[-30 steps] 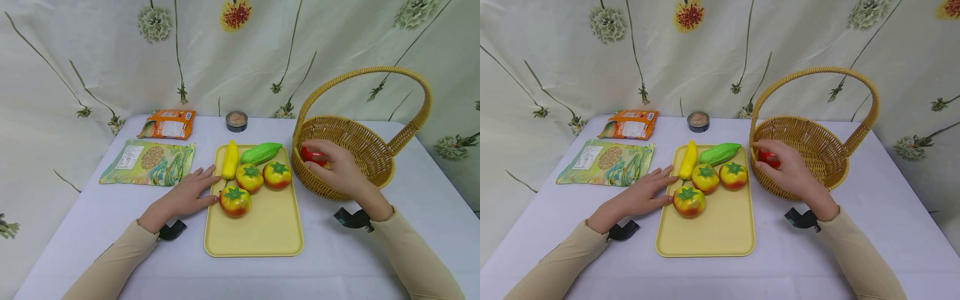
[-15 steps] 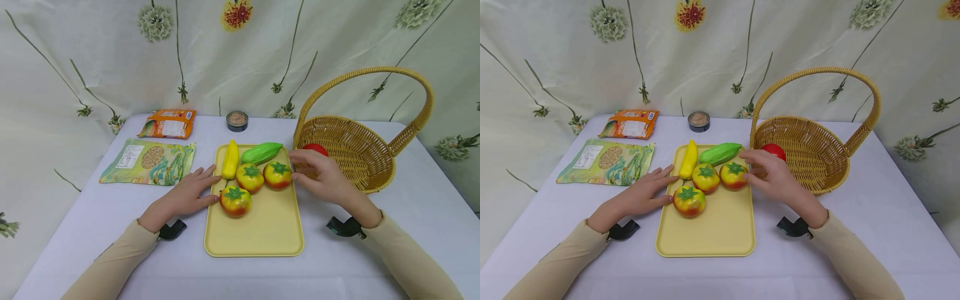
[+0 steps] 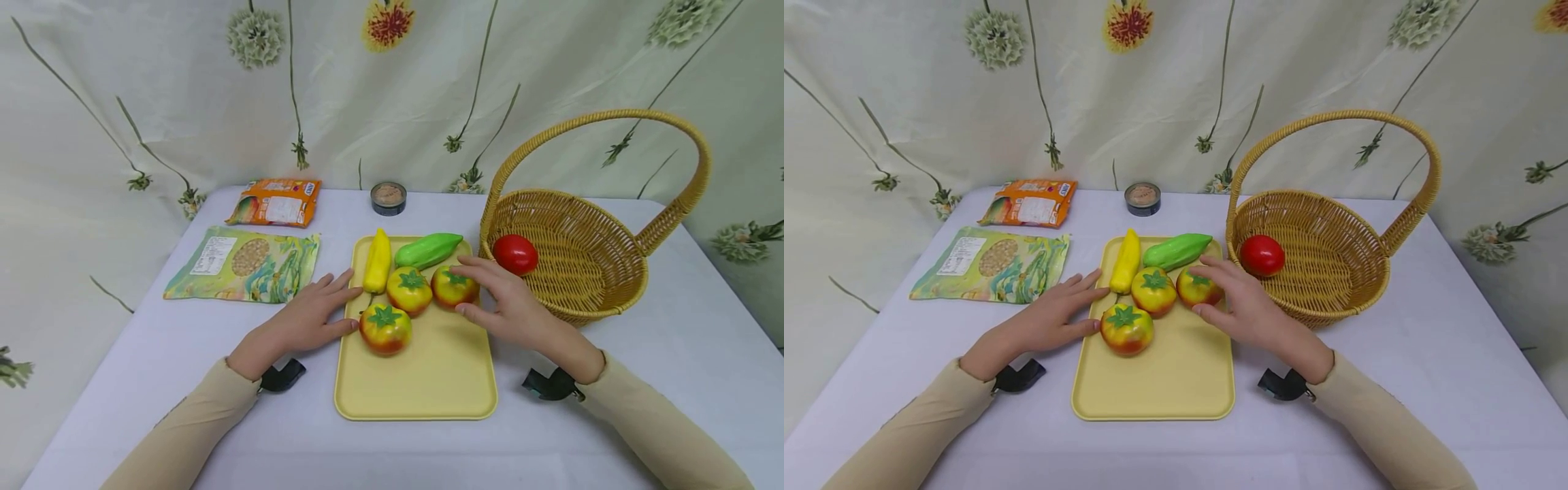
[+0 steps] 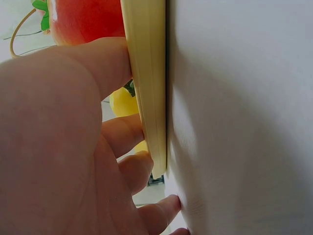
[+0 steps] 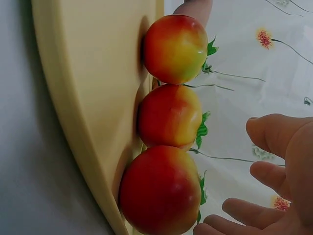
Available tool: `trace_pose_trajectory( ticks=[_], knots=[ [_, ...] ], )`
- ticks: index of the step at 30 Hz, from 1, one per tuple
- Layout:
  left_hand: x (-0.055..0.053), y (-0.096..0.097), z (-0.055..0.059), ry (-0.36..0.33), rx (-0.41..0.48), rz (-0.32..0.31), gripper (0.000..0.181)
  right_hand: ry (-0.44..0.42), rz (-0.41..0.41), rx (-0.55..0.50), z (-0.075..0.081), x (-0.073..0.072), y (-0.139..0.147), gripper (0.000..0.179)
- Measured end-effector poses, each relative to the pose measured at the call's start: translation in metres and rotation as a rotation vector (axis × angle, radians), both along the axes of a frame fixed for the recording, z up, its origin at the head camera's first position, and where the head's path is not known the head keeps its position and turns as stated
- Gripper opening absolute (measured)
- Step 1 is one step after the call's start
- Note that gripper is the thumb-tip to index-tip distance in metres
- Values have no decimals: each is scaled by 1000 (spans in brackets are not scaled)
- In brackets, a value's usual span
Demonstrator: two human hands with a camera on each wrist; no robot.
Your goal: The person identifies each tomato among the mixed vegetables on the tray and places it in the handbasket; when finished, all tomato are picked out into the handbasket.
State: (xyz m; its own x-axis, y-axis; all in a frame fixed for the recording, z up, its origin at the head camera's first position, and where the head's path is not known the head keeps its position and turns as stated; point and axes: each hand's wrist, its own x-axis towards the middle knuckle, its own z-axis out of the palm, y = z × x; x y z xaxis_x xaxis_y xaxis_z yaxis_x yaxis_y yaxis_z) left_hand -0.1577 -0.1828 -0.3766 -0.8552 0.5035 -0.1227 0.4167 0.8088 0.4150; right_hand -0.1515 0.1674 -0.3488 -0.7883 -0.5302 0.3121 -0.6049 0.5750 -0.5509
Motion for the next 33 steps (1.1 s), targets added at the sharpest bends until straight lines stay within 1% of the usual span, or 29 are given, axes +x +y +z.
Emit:
trace_pose_trajectory(
  ticks=[3,7,12,16,26,33],
  knots=[
    [0,0,0,-1,0,1,62,-22,-3,5,-3,-1,-1,52],
    [0,0,0,-6,1,3,62,-45,-25,21,-9,-2,-2,53],
    [0,1,-1,-6,-4,2,62,-96,-61,37,-18,-3,-5,59],
    [0,1,-1,-1,-5,0,62,-118,-73,43,-22,-3,-7,63],
    [-1,3,2,4,-4,-3,61,-121,-76,43,-29,-8,-6,62],
    [0,1,1,-3,-7,5,61,-103,-82,39,-31,-9,-7,58]
  ],
)
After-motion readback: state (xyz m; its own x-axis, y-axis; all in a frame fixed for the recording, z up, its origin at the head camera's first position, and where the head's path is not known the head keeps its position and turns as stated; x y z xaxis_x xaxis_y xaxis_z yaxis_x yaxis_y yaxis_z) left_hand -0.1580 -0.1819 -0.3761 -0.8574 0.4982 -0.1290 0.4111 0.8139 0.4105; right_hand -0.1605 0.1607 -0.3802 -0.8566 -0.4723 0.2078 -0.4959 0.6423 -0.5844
